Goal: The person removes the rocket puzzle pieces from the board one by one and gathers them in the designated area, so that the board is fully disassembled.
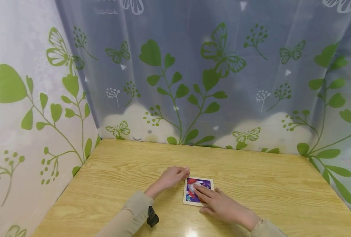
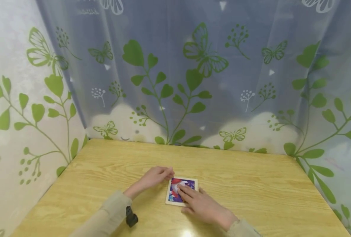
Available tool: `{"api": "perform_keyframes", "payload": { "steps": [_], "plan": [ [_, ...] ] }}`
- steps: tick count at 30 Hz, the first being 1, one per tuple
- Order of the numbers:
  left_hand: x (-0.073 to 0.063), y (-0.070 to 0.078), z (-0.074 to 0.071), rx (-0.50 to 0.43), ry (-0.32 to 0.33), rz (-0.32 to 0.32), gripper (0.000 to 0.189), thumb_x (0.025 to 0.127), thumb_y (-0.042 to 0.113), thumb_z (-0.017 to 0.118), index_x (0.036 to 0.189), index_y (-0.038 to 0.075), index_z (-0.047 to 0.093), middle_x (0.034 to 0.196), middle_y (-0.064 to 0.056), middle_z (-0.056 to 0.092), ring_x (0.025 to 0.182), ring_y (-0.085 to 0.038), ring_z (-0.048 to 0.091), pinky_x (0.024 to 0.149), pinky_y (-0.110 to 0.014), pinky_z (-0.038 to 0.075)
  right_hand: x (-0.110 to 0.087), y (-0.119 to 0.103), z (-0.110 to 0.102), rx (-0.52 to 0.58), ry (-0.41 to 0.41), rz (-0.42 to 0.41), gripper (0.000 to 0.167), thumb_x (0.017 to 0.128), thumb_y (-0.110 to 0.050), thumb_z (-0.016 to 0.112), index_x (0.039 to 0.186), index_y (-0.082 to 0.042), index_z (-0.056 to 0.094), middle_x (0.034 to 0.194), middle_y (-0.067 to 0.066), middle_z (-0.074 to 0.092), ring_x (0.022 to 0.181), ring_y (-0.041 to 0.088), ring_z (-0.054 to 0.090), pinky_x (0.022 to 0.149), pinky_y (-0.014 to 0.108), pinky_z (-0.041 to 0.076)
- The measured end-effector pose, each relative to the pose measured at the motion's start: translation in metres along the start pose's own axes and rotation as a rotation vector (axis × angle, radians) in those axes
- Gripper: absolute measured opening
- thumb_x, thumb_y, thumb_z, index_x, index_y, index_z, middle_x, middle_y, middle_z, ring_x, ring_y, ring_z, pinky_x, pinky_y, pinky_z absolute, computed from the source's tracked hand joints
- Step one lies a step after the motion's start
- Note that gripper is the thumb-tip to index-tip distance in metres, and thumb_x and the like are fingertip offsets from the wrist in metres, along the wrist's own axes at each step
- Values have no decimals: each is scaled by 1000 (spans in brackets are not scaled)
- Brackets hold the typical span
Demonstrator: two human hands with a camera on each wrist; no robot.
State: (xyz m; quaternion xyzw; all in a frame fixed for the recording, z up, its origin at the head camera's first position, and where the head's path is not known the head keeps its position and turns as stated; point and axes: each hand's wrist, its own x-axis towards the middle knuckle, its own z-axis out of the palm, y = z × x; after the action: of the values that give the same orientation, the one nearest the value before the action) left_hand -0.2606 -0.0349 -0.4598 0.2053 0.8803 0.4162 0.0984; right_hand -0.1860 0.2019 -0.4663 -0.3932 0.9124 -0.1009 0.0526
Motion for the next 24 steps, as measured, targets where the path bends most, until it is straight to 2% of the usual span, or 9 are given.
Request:
{"api": "perform_keyframes", "payload": {
  "steps": [5, 8, 11, 13, 15, 20, 24],
  "plan": [
    [2, 4, 0, 94, 2, 22, 45, 110, 34, 43, 120, 2, 73, 109, -11, 76, 104, -26, 71, 94, -43, 55, -1, -2, -2, 29, -16, 24, 62, 107, -42, 47, 157, -6, 36, 163, 14, 32, 143, 35, 41, 108, 68, 35],
    [2, 6, 0, 145, 2, 38, 45, 110, 35, 43, 114, 3, 75, 102, -7, 76, 89, -18, 70, 85, -36, 55, 0, -2, -2, 42, -20, 31, 63, 107, -42, 47, 157, -7, 35, 163, 14, 31, 144, 35, 40, 108, 69, 34],
    [2, 7, -2, 184, -2, 60, 49, 110, 35, 42, 96, 0, 74, 75, -2, 66, 64, -10, 53, 65, -27, 46, 0, -2, 0, 39, -16, 29, 63, 107, -43, 47, 157, -7, 35, 164, 14, 31, 144, 35, 39, 108, 69, 34],
    [1, 8, -2, 194, -4, 72, 51, 110, 34, 42, 87, -1, 71, 64, 1, 52, 56, -9, 40, 59, -25, 36, 0, -2, 0, 33, -12, 26, 63, 107, -43, 47, 157, -7, 36, 163, 14, 31, 144, 35, 40, 108, 69, 34],
    [1, 10, -2, 224, -2, 89, 50, 110, 33, 43, 85, -1, 70, 61, 2, 47, 55, -9, 37, 58, -25, 35, 0, -2, 1, 22, -3, 22, 62, 107, -43, 48, 156, -6, 37, 163, 14, 32, 143, 35, 41, 107, 69, 35],
    [1, 14, 2, 316, 15, 87, 45, 109, 35, 45, 95, 4, 75, 72, 1, 63, 63, -9, 49, 66, -29, 46, -1, -3, 1, 6, 16, 8, 63, 106, -43, 49, 155, -5, 39, 161, 16, 35, 141, 37, 43, 104, 70, 37],
    [2, 16, 3, 310, 18, 58, 46, 109, 36, 46, 89, 4, 73, 65, 0, 57, 58, -10, 46, 61, -28, 44, -1, -5, 0, 15, 15, 17, 62, 106, -42, 50, 156, -6, 39, 161, 16, 35, 142, 37, 42, 103, 70, 38]
  ]
}}
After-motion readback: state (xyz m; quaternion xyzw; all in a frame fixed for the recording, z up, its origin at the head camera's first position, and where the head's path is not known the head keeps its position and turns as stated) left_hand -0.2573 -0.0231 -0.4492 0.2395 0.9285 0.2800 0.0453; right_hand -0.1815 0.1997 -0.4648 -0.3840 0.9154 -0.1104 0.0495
